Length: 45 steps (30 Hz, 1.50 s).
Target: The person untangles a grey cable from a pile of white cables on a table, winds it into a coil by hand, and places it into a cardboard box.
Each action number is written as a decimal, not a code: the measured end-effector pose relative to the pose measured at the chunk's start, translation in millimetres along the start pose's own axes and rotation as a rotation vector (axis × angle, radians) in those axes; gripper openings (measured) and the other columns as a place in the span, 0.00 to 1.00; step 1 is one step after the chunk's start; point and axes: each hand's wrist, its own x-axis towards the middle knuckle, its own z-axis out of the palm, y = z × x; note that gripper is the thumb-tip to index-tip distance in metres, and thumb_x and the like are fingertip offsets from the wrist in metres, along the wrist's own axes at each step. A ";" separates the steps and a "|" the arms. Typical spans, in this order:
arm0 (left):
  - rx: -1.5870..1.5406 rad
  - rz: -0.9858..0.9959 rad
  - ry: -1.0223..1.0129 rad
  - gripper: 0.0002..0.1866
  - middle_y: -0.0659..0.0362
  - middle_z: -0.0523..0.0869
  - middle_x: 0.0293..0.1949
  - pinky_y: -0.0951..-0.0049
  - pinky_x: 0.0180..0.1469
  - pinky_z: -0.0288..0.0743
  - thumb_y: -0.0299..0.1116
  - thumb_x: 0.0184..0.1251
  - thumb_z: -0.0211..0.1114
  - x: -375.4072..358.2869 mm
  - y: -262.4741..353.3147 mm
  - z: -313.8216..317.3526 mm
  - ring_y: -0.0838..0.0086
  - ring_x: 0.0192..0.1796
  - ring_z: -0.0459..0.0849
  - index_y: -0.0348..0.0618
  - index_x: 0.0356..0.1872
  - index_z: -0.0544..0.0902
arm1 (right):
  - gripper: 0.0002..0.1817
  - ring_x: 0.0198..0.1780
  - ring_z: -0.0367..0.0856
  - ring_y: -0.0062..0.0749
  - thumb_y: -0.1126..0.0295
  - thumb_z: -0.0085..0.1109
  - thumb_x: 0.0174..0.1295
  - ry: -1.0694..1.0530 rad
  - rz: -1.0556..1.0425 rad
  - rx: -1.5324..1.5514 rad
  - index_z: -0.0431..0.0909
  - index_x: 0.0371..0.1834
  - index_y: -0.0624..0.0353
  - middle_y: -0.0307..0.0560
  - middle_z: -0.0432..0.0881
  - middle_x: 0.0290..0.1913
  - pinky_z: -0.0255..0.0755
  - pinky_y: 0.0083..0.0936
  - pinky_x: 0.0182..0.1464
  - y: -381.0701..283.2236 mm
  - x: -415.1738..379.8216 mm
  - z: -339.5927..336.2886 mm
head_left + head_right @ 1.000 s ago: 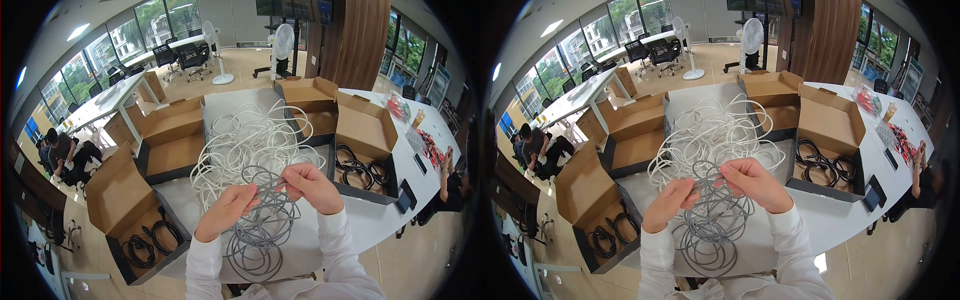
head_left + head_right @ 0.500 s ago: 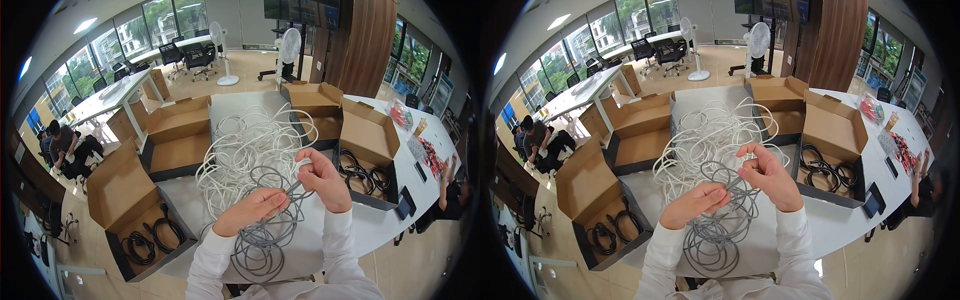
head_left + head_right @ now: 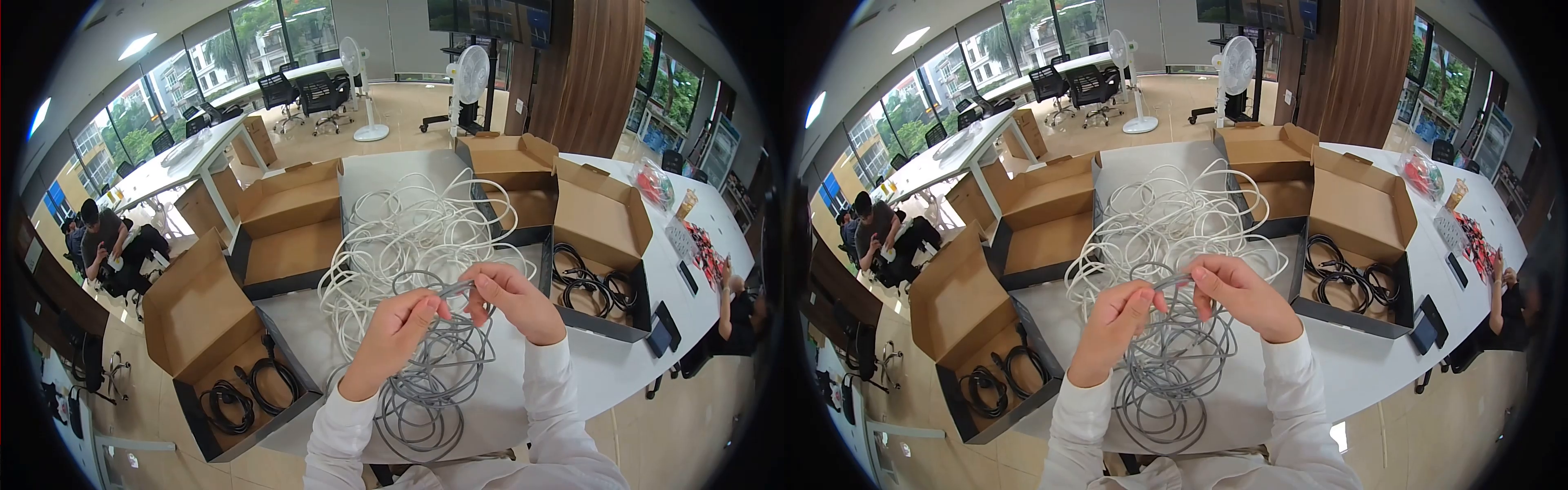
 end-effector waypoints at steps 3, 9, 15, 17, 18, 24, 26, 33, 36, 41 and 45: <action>-0.139 -0.070 -0.059 0.19 0.73 0.61 0.20 0.80 0.26 0.48 0.44 0.80 0.53 1.0 -3.9 -3.4 0.87 0.23 0.55 0.41 0.31 0.76 | 0.18 0.22 0.60 0.15 0.55 0.49 0.77 -0.029 -0.031 0.122 0.76 0.36 0.57 0.28 0.63 0.19 0.57 0.17 0.27 15.7 5.4 -7.7; -0.258 -0.133 -0.160 0.19 0.71 0.61 0.23 0.80 0.27 0.48 0.44 0.82 0.50 2.6 -8.3 0.1 0.86 0.25 0.55 0.43 0.30 0.71 | 0.15 0.19 0.52 0.16 0.58 0.52 0.75 0.036 -0.053 0.238 0.72 0.35 0.57 0.28 0.56 0.17 0.50 0.20 0.25 23.1 11.4 -7.6; -0.103 -0.093 -0.172 0.18 0.72 0.61 0.22 0.81 0.25 0.49 0.43 0.82 0.49 6.0 -14.2 -6.0 0.87 0.24 0.55 0.42 0.32 0.72 | 0.04 0.19 0.57 0.12 0.71 0.55 0.70 0.178 -0.005 0.026 0.74 0.44 0.57 0.27 0.64 0.16 0.53 0.16 0.24 4.9 10.2 4.4; -0.039 -0.042 -0.115 0.16 0.72 0.61 0.21 0.81 0.25 0.48 0.42 0.81 0.50 7.7 -17.7 -8.0 0.88 0.23 0.55 0.41 0.34 0.73 | 0.07 0.20 0.60 0.10 0.72 0.57 0.69 0.176 -0.010 -0.003 0.75 0.47 0.57 0.26 0.66 0.17 0.55 0.14 0.25 2.9 9.0 4.3; -0.008 -0.017 -0.087 0.16 0.72 0.62 0.21 0.81 0.25 0.48 0.41 0.81 0.50 8.1 -18.3 -9.2 0.88 0.23 0.55 0.41 0.35 0.74 | 0.08 0.20 0.61 0.09 0.71 0.59 0.68 0.162 -0.019 0.003 0.75 0.48 0.56 0.26 0.68 0.18 0.56 0.13 0.25 3.3 7.9 3.2; -0.209 -0.073 0.017 0.11 0.73 0.64 0.22 0.84 0.25 0.49 0.37 0.79 0.54 -4.2 8.5 -19.7 0.90 0.23 0.58 0.40 0.46 0.79 | 0.10 0.22 0.65 0.07 0.70 0.61 0.68 0.143 -0.080 -0.011 0.76 0.49 0.58 0.25 0.71 0.18 0.61 0.11 0.26 0.2 -0.4 10.3; -0.215 -0.070 0.004 0.13 0.73 0.62 0.21 0.82 0.25 0.48 0.38 0.80 0.52 -7.0 10.5 -21.3 0.89 0.22 0.56 0.39 0.49 0.78 | 0.09 0.22 0.65 0.07 0.70 0.60 0.69 0.151 -0.104 0.006 0.76 0.49 0.58 0.26 0.72 0.18 0.62 0.12 0.27 -0.7 -3.1 11.9; -0.089 -0.101 -0.111 0.17 0.73 0.59 0.22 0.80 0.27 0.48 0.38 0.81 0.51 -7.0 13.9 -17.0 0.86 0.24 0.55 0.38 0.58 0.78 | 0.07 0.20 0.65 0.08 0.72 0.60 0.68 0.168 -0.103 0.137 0.76 0.47 0.59 0.28 0.73 0.19 0.61 0.12 0.26 3.1 -2.2 6.3; -0.106 -0.098 -0.160 0.18 0.72 0.61 0.22 0.80 0.27 0.50 0.37 0.80 0.51 -6.3 12.0 -18.5 0.86 0.24 0.56 0.37 0.60 0.78 | 0.07 0.20 0.65 0.08 0.74 0.60 0.67 0.201 -0.094 0.080 0.76 0.46 0.59 0.27 0.71 0.18 0.59 0.12 0.25 -1.7 -2.5 8.9; -0.112 -0.125 -0.271 0.19 0.71 0.66 0.22 0.81 0.28 0.54 0.38 0.80 0.52 -3.0 0.0 -21.1 0.85 0.24 0.61 0.35 0.59 0.79 | 0.09 0.19 0.61 0.07 0.75 0.61 0.64 0.258 -0.106 0.001 0.75 0.45 0.58 0.25 0.68 0.16 0.52 0.13 0.24 -1.4 -3.3 6.6; -0.045 -0.123 -0.354 0.20 0.70 0.68 0.21 0.81 0.28 0.56 0.40 0.80 0.52 0.5 -4.2 -20.1 0.85 0.24 0.62 0.34 0.56 0.81 | 0.10 0.19 0.56 0.06 0.77 0.62 0.63 0.268 -0.162 0.020 0.73 0.44 0.57 0.23 0.67 0.15 0.46 0.14 0.24 6.1 1.0 1.7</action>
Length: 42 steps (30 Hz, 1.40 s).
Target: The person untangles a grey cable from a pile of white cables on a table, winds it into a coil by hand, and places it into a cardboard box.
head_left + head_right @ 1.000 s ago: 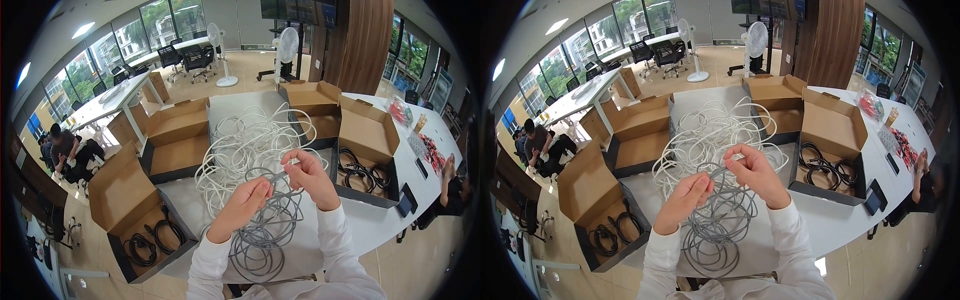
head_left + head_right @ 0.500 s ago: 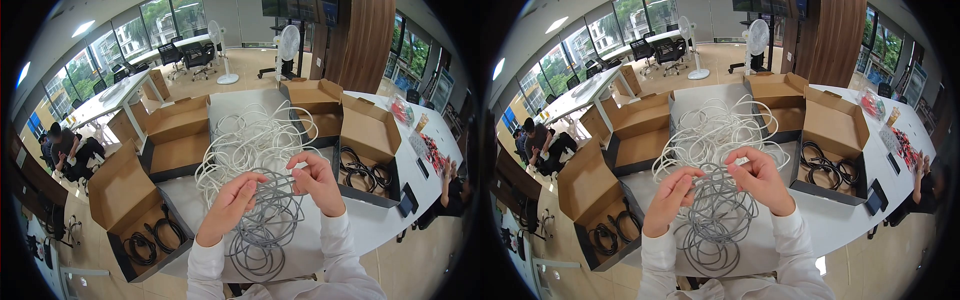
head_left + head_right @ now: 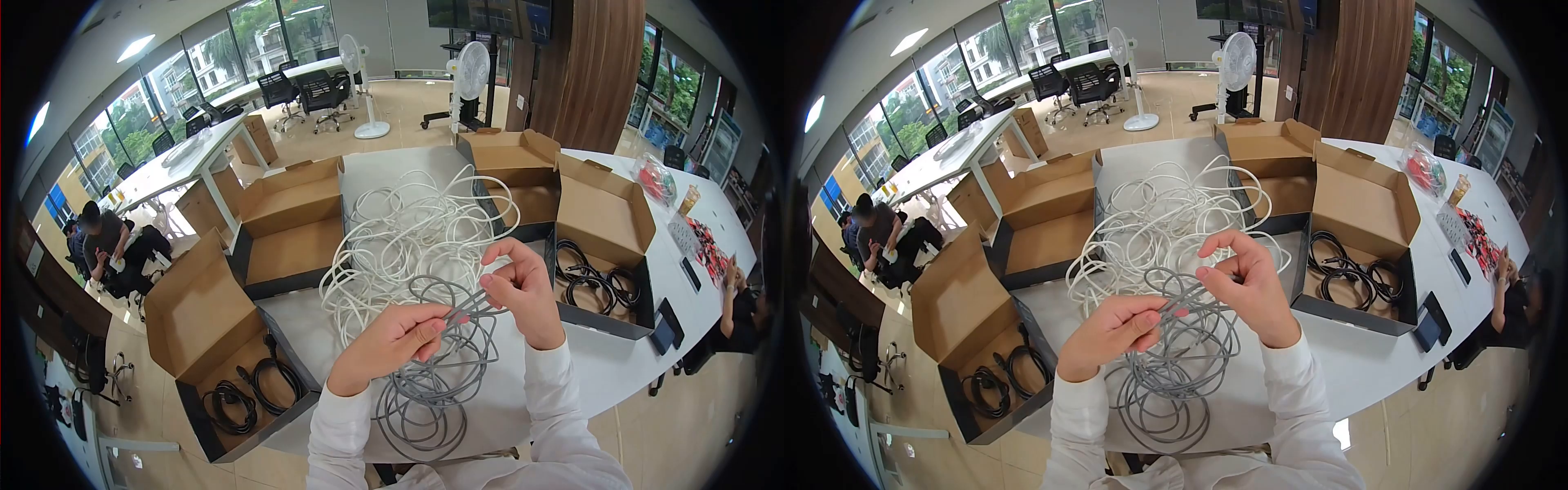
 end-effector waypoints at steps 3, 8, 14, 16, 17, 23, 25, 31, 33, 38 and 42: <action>0.099 0.006 0.019 0.16 0.66 0.70 0.20 0.78 0.28 0.62 0.38 0.80 0.52 2.8 2.7 1.7 0.83 0.23 0.65 0.35 0.49 0.82 | 0.10 0.20 0.55 0.06 0.77 0.62 0.63 0.021 -0.007 -0.007 0.73 0.44 0.57 0.23 0.66 0.15 0.44 0.14 0.24 0.8 3.4 0.8; 0.299 0.060 0.042 0.17 0.65 0.73 0.21 0.77 0.28 0.63 0.40 0.80 0.52 4.7 -7.0 5.7 0.82 0.24 0.65 0.36 0.39 0.80 | 0.09 0.20 0.54 0.05 0.77 0.61 0.64 0.007 -0.016 -0.059 0.73 0.43 0.58 0.22 0.65 0.16 0.43 0.14 0.24 2.6 5.1 1.6; 0.114 0.046 0.132 0.16 0.64 0.75 0.24 0.76 0.32 0.65 0.39 0.80 0.50 4.9 -2.1 16.9 0.81 0.26 0.67 0.37 0.38 0.78 | 0.02 0.20 0.56 0.05 0.75 0.59 0.67 -0.018 0.024 -0.064 0.76 0.39 0.58 0.24 0.68 0.19 0.47 0.14 0.23 5.8 5.2 3.5; 0.079 0.084 0.153 0.17 0.65 0.75 0.24 0.76 0.32 0.65 0.41 0.80 0.49 6.5 -1.9 21.1 0.81 0.27 0.67 0.37 0.37 0.78 | 0.02 0.20 0.58 0.06 0.73 0.58 0.68 -0.025 0.062 -0.022 0.77 0.38 0.58 0.25 0.70 0.20 0.49 0.13 0.22 4.3 3.5 5.7; 0.068 0.104 0.168 0.19 0.65 0.74 0.23 0.77 0.32 0.65 0.42 0.81 0.49 7.1 -3.5 23.2 0.81 0.27 0.67 0.38 0.35 0.78 | 0.02 0.20 0.59 0.06 0.73 0.58 0.68 -0.005 0.057 -0.036 0.78 0.38 0.58 0.25 0.70 0.21 0.51 0.13 0.21 3.7 2.1 5.1; -0.006 0.080 0.003 0.25 0.67 0.72 0.22 0.79 0.31 0.63 0.49 0.82 0.44 12.2 -20.8 19.0 0.84 0.27 0.66 0.39 0.33 0.79 | 0.05 0.20 0.58 0.06 0.78 0.58 0.63 0.085 -0.051 -0.089 0.76 0.40 0.56 0.26 0.69 0.21 0.46 0.12 0.21 6.3 -5.6 1.0; -0.164 0.132 -0.095 0.23 0.67 0.73 0.23 0.79 0.30 0.63 0.47 0.82 0.45 19.2 -29.9 19.7 0.84 0.25 0.66 0.38 0.38 0.79 | 0.06 0.20 0.56 0.07 0.78 0.57 0.59 0.138 -0.052 -0.095 0.73 0.38 0.55 0.24 0.64 0.18 0.43 0.14 0.22 4.3 -5.4 1.7; -0.279 0.183 -0.119 0.19 0.65 0.74 0.22 0.80 0.26 0.62 0.42 0.83 0.45 18.3 -27.9 19.5 0.84 0.23 0.67 0.36 0.52 0.77 | 0.11 0.20 0.56 0.07 0.78 0.57 0.60 0.116 -0.138 -0.170 0.70 0.44 0.55 0.26 0.64 0.17 0.45 0.13 0.24 4.0 -4.8 12.7; -0.280 0.180 -0.146 0.19 0.65 0.74 0.23 0.81 0.26 0.62 0.43 0.83 0.45 18.9 -27.9 21.2 0.85 0.23 0.68 0.37 0.51 0.77 | 0.10 0.19 0.57 0.07 0.78 0.57 0.61 0.107 -0.160 -0.233 0.70 0.44 0.56 0.27 0.65 0.17 0.47 0.12 0.23 4.7 -6.2 11.1; 0.092 0.283 0.087 0.19 0.60 0.75 0.22 0.71 0.28 0.66 0.43 0.82 0.46 23.3 -36.7 30.2 0.76 0.22 0.71 0.35 0.47 0.77 | 0.08 0.18 0.58 0.07 0.76 0.57 0.64 0.086 -0.161 -0.274 0.70 0.43 0.57 0.28 0.65 0.16 0.48 0.11 0.23 3.3 -6.4 24.1; 0.213 0.332 0.277 0.19 0.52 0.73 0.21 0.62 0.29 0.66 0.42 0.81 0.48 22.5 -36.6 42.1 0.62 0.21 0.72 0.34 0.41 0.77 | 0.05 0.20 0.54 0.07 0.75 0.55 0.67 0.141 -0.133 -0.301 0.71 0.43 0.57 0.26 0.63 0.17 0.45 0.13 0.24 11.0 -3.5 23.4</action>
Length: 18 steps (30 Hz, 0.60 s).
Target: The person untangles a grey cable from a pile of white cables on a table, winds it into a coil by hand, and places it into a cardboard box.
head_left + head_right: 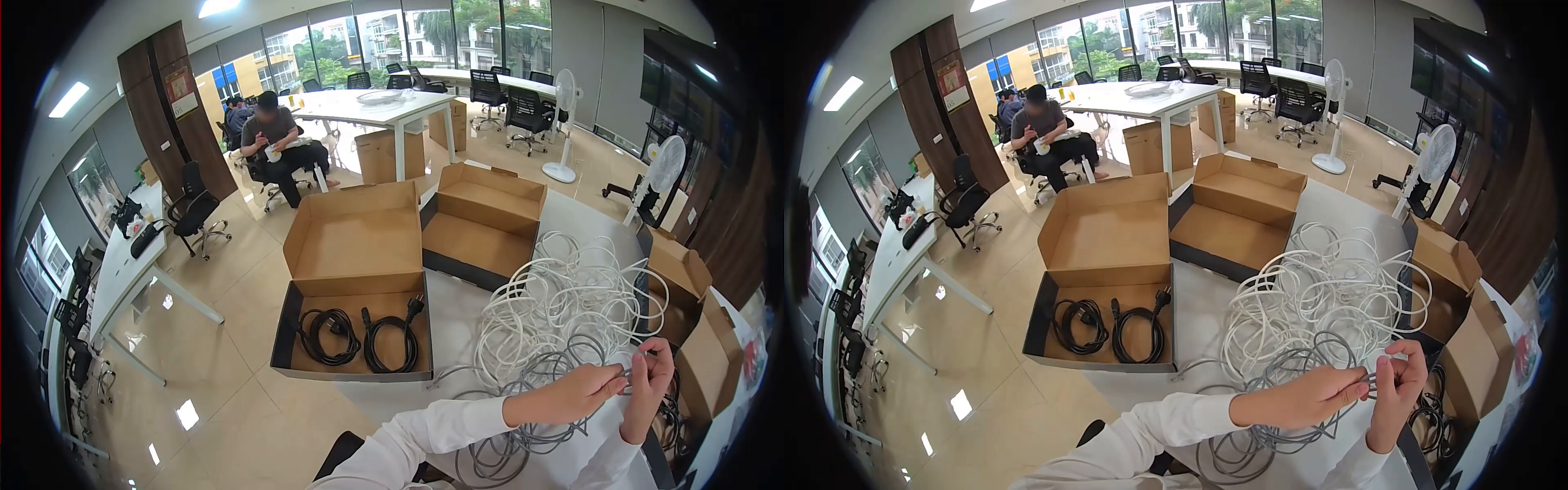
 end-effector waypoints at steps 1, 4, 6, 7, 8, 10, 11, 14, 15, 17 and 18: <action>0.045 0.017 0.025 0.19 0.51 0.73 0.21 0.62 0.29 0.65 0.42 0.81 0.48 0.0 0.7 -0.1 0.61 0.22 0.72 0.34 0.39 0.76 | 0.04 0.21 0.54 0.07 0.74 0.55 0.68 -0.017 -0.022 -0.005 0.71 0.43 0.57 0.25 0.62 0.17 0.45 0.13 0.25 4.6 1.9 -3.8; 0.143 0.070 0.106 0.19 0.48 0.71 0.21 0.60 0.28 0.64 0.42 0.81 0.48 1.1 1.6 -1.3 0.58 0.22 0.71 0.34 0.36 0.75 | 0.04 0.22 0.52 0.07 0.72 0.55 0.69 -0.026 -0.054 0.046 0.72 0.44 0.57 0.25 0.63 0.20 0.45 0.13 0.25 9.4 1.9 -3.0; 0.159 0.107 0.171 0.20 0.47 0.69 0.20 0.60 0.28 0.63 0.41 0.81 0.48 2.5 2.5 -3.1 0.57 0.22 0.70 0.34 0.34 0.74 | 0.06 0.23 0.54 0.08 0.69 0.56 0.70 -0.033 -0.056 0.108 0.72 0.45 0.57 0.27 0.64 0.23 0.46 0.13 0.26 8.8 0.6 -1.5; 0.124 0.124 0.202 0.20 0.50 0.69 0.20 0.62 0.27 0.62 0.42 0.81 0.48 3.1 3.4 -4.6 0.60 0.22 0.69 0.35 0.33 0.73 | 0.07 0.24 0.56 0.09 0.68 0.56 0.70 -0.044 -0.052 0.141 0.72 0.45 0.58 0.28 0.66 0.25 0.48 0.12 0.27 7.7 -0.5 -1.4; 0.089 0.141 0.233 0.20 0.52 0.69 0.19 0.63 0.27 0.61 0.43 0.81 0.48 4.0 4.5 -7.3 0.63 0.21 0.69 0.36 0.32 0.73 | 0.08 0.25 0.57 0.09 0.67 0.57 0.70 -0.055 -0.050 0.175 0.73 0.46 0.59 0.29 0.67 0.27 0.49 0.12 0.28 6.8 -1.2 -1.3; -0.009 0.127 0.270 0.21 0.58 0.68 0.18 0.68 0.26 0.59 0.44 0.82 0.48 4.1 7.9 -14.7 0.71 0.20 0.66 0.38 0.31 0.72 | 0.10 0.29 0.63 0.12 0.67 0.58 0.69 -0.049 -0.105 0.167 0.73 0.47 0.60 0.32 0.71 0.31 0.56 0.12 0.33 8.7 1.2 3.1; -0.070 0.097 0.277 0.21 0.61 0.67 0.18 0.71 0.25 0.58 0.45 0.82 0.47 2.8 10.5 -20.8 0.75 0.21 0.64 0.39 0.30 0.71 | 0.11 0.31 0.66 0.13 0.67 0.59 0.69 -0.046 -0.133 0.164 0.73 0.48 0.61 0.33 0.72 0.33 0.59 0.12 0.35 9.2 2.6 4.2; -0.257 0.073 0.308 0.22 0.69 0.65 0.19 0.78 0.24 0.54 0.48 0.83 0.45 2.3 11.7 -34.0 0.84 0.22 0.60 0.43 0.30 0.71 | 0.13 0.42 0.74 0.19 0.69 0.61 0.66 -0.165 -0.117 0.184 0.73 0.50 0.63 0.39 0.79 0.41 0.66 0.17 0.48 7.3 3.0 1.1; -0.319 0.076 0.319 0.23 0.71 0.64 0.19 0.81 0.24 0.53 0.49 0.83 0.44 2.7 13.8 -38.0 0.87 0.22 0.59 0.44 0.30 0.71 | 0.13 0.44 0.74 0.20 0.70 0.61 0.66 -0.198 -0.081 0.211 0.74 0.50 0.63 0.40 0.80 0.43 0.66 0.18 0.50 4.7 2.8 1.8; -0.443 0.044 0.298 0.23 0.71 0.62 0.19 0.81 0.23 0.49 0.51 0.83 0.42 -0.4 25.0 -45.3 0.86 0.21 0.55 0.47 0.29 0.69 | 0.14 0.48 0.76 0.22 0.73 0.61 0.65 -0.263 -0.010 0.266 0.74 0.52 0.64 0.44 0.82 0.48 0.67 0.20 0.54 -1.9 1.9 4.8; -0.501 0.029 0.295 0.23 0.71 0.62 0.19 0.81 0.23 0.48 0.51 0.83 0.42 -1.4 27.2 -47.6 0.86 0.21 0.54 0.47 0.29 0.69 | 0.15 0.51 0.77 0.24 0.75 0.60 0.65 -0.360 0.037 0.215 0.75 0.54 0.65 0.45 0.82 0.50 0.67 0.22 0.57 1.5 6.9 0.7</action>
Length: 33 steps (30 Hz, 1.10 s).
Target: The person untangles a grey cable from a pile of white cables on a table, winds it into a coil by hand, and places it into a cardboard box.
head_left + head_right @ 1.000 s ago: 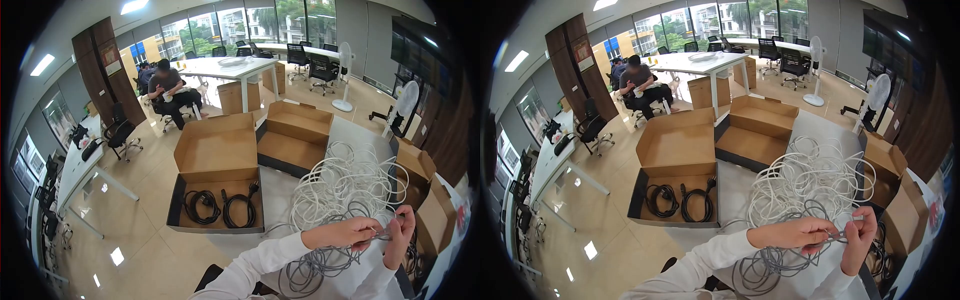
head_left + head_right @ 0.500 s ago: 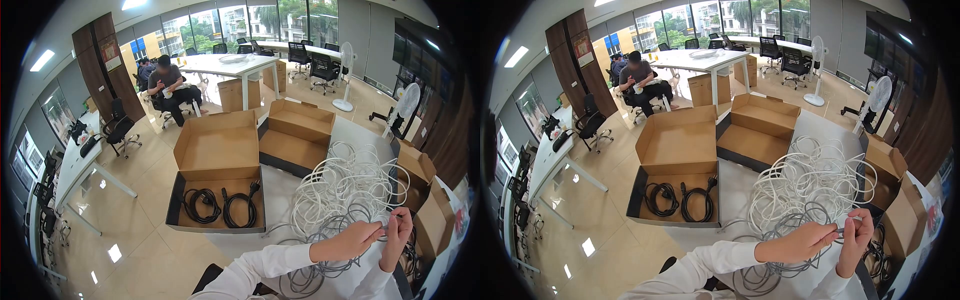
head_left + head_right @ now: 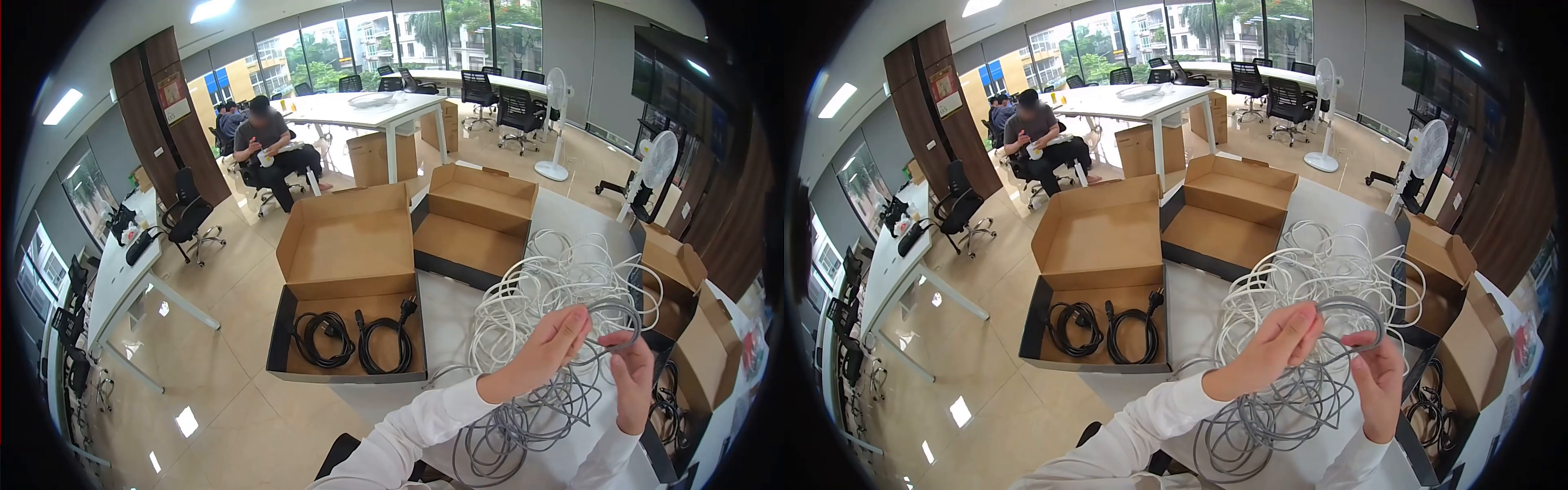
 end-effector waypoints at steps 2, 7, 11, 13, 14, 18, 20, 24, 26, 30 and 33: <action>-0.081 -0.032 0.004 0.23 0.71 0.61 0.19 0.80 0.22 0.47 0.51 0.83 0.41 -0.3 1.0 -0.7 0.86 0.20 0.53 0.48 0.29 0.67 | 0.15 0.52 0.77 0.24 0.76 0.59 0.65 -0.064 0.062 0.011 0.75 0.54 0.66 0.45 0.82 0.50 0.67 0.23 0.58 6.8 2.6 1.4; -0.213 0.006 0.038 0.22 0.71 0.58 0.18 0.78 0.23 0.46 0.50 0.84 0.40 1.1 -10.7 -6.5 0.84 0.20 0.51 0.50 0.29 0.64 | 0.13 0.56 0.79 0.30 0.70 0.57 0.69 -0.078 0.077 0.046 0.77 0.52 0.67 0.49 0.84 0.51 0.68 0.28 0.62 10.7 5.6 14.4; -0.361 0.068 0.099 0.21 0.70 0.55 0.19 0.77 0.23 0.46 0.52 0.83 0.40 2.4 -15.4 -0.5 0.82 0.19 0.50 0.51 0.29 0.63 | 0.14 0.56 0.80 0.33 0.67 0.55 0.72 -0.042 0.003 0.091 0.78 0.50 0.68 0.52 0.84 0.52 0.67 0.30 0.64 12.6 3.5 20.3; -0.417 0.091 0.139 0.21 0.70 0.54 0.19 0.76 0.23 0.46 0.52 0.83 0.41 2.6 -24.9 0.5 0.82 0.19 0.50 0.51 0.30 0.63 | 0.13 0.56 0.80 0.33 0.67 0.54 0.73 0.005 -0.012 0.135 0.78 0.48 0.68 0.54 0.84 0.52 0.67 0.30 0.65 21.1 3.6 21.0; -0.460 0.085 0.170 0.21 0.70 0.54 0.19 0.76 0.23 0.45 0.53 0.82 0.41 3.1 -28.3 2.3 0.82 0.19 0.50 0.52 0.30 0.63 | 0.12 0.56 0.80 0.33 0.68 0.53 0.73 0.034 0.000 0.163 0.78 0.47 0.67 0.53 0.84 0.51 0.67 0.31 0.65 22.5 3.4 21.6; -0.575 0.037 0.272 0.20 0.71 0.55 0.19 0.77 0.23 0.45 0.53 0.82 0.43 6.0 -33.3 6.0 0.83 0.19 0.49 0.52 0.31 0.64 | 0.10 0.52 0.81 0.32 0.69 0.49 0.75 0.128 0.025 0.256 0.76 0.44 0.66 0.50 0.83 0.47 0.67 0.31 0.65 25.8 1.2 24.9; -0.599 0.003 0.294 0.20 0.71 0.55 0.19 0.77 0.23 0.45 0.54 0.82 0.43 6.4 -34.2 6.0 0.84 0.18 0.49 0.53 0.31 0.64 | 0.09 0.50 0.80 0.31 0.70 0.47 0.76 0.151 0.003 0.270 0.75 0.43 0.65 0.48 0.82 0.44 0.66 0.31 0.65 25.9 -0.3 28.8; -0.628 -0.052 0.286 0.20 0.72 0.55 0.19 0.77 0.23 0.45 0.54 0.81 0.44 6.8 -31.3 4.2 0.84 0.19 0.49 0.53 0.32 0.65 | 0.08 0.47 0.79 0.28 0.70 0.47 0.76 0.142 -0.066 0.271 0.73 0.42 0.63 0.45 0.80 0.42 0.66 0.28 0.64 23.7 -0.8 35.7; -0.661 -0.100 0.277 0.19 0.72 0.55 0.19 0.77 0.23 0.45 0.53 0.81 0.44 7.3 -29.6 3.2 0.84 0.19 0.49 0.53 0.32 0.65 | 0.08 0.45 0.77 0.27 0.70 0.47 0.76 0.136 -0.073 0.264 0.72 0.42 0.62 0.44 0.79 0.41 0.66 0.26 0.60 20.5 -2.2 37.5; -0.755 -0.226 0.274 0.18 0.72 0.54 0.20 0.78 0.23 0.45 0.52 0.82 0.45 8.8 -35.3 -0.5 0.84 0.19 0.49 0.54 0.33 0.67 | 0.07 0.40 0.72 0.24 0.71 0.44 0.74 0.137 -0.067 0.269 0.71 0.41 0.61 0.41 0.73 0.36 0.65 0.23 0.50 17.6 -5.4 42.2; -0.786 -0.299 0.296 0.16 0.73 0.54 0.20 0.79 0.22 0.46 0.52 0.81 0.46 9.4 -40.4 1.7 0.85 0.19 0.49 0.54 0.35 0.69 | 0.06 0.37 0.69 0.23 0.72 0.42 0.73 0.156 -0.082 0.187 0.70 0.41 0.61 0.39 0.70 0.34 0.64 0.22 0.45 17.6 -8.1 45.3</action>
